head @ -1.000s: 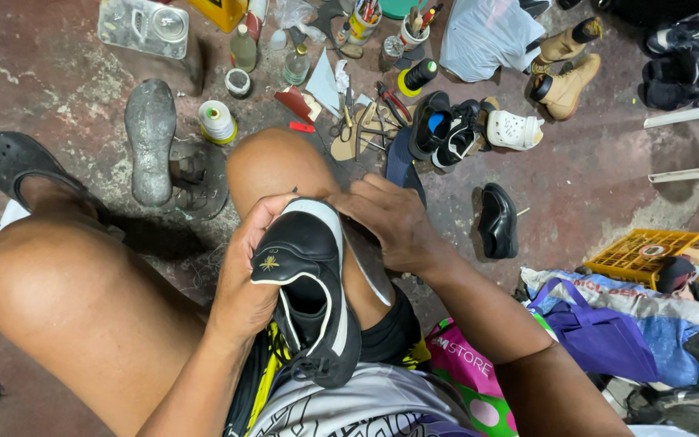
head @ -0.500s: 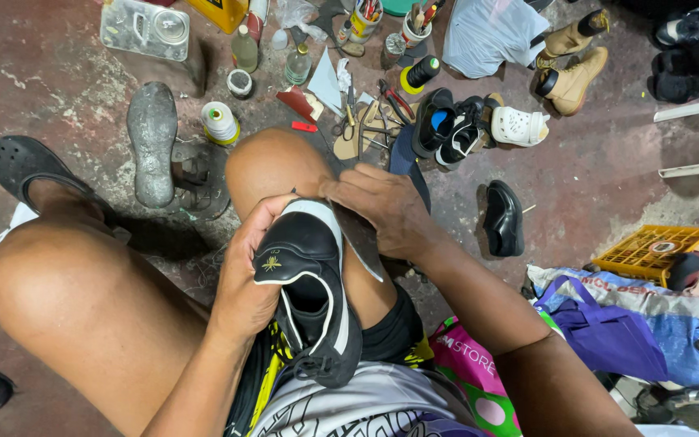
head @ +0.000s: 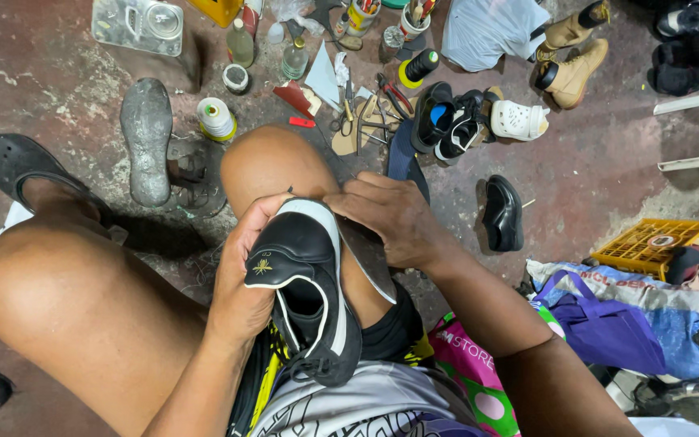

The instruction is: The person sits on the floor and uses a knife to scrape and trim the white sole of a black and white sneaker. They hold the shoe on their lap and work on the edges of the sole, turning the shoe to access different sides.

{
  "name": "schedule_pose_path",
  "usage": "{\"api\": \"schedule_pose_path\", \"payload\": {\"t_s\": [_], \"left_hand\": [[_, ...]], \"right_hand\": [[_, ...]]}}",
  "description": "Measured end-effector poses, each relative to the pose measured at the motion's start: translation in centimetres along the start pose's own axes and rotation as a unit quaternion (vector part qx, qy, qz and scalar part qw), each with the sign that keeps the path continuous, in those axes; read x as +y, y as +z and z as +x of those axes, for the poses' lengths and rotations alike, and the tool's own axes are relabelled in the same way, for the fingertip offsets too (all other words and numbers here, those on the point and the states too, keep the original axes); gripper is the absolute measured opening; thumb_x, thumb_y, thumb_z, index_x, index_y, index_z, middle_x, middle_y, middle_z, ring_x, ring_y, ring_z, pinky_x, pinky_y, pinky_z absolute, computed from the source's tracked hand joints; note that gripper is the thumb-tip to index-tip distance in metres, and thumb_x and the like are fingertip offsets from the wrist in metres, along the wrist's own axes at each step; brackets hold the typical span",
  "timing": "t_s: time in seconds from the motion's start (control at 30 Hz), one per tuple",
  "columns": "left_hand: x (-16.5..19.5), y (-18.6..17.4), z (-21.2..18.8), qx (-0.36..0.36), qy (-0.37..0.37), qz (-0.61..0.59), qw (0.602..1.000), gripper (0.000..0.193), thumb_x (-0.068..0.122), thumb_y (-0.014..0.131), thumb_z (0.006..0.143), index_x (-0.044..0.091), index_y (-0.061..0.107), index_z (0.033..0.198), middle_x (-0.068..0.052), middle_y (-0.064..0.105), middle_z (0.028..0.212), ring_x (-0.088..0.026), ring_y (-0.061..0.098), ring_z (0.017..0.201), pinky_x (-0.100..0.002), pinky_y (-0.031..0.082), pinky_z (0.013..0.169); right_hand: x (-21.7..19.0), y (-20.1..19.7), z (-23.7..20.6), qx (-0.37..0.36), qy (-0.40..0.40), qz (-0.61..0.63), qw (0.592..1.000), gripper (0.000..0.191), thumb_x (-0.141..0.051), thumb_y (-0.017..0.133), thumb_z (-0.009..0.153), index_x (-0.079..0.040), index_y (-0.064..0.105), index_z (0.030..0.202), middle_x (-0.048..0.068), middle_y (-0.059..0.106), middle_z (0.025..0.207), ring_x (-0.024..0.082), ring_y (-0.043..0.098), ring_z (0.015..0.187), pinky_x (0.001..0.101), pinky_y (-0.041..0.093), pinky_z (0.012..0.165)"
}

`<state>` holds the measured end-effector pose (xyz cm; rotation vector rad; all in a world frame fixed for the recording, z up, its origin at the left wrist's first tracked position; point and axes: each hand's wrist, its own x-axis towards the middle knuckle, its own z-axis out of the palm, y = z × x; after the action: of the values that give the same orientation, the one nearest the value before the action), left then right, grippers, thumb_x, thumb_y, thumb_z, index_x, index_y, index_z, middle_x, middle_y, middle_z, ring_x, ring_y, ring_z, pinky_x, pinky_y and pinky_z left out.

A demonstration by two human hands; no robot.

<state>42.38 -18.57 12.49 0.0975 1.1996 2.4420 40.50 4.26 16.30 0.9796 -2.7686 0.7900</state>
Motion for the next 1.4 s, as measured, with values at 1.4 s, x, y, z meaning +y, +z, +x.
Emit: {"api": "schedule_pose_path", "payload": {"t_s": [1.4], "left_hand": [[0.6,-0.1,0.5,0.0,-0.012,0.057,0.998,0.054,0.017,0.075,0.089,-0.003,0.055,0.135,-0.004,0.068,0.116,-0.009,0.065,0.103,-0.025,0.054,0.092]], "right_hand": [[-0.3,0.5,1.0,-0.003,0.026,0.007,1.0,0.041,-0.022,0.071,0.085,-0.007,0.065,0.123,0.006,0.058,0.089,0.027,0.061,0.083,0.039,0.047,0.065]]}}
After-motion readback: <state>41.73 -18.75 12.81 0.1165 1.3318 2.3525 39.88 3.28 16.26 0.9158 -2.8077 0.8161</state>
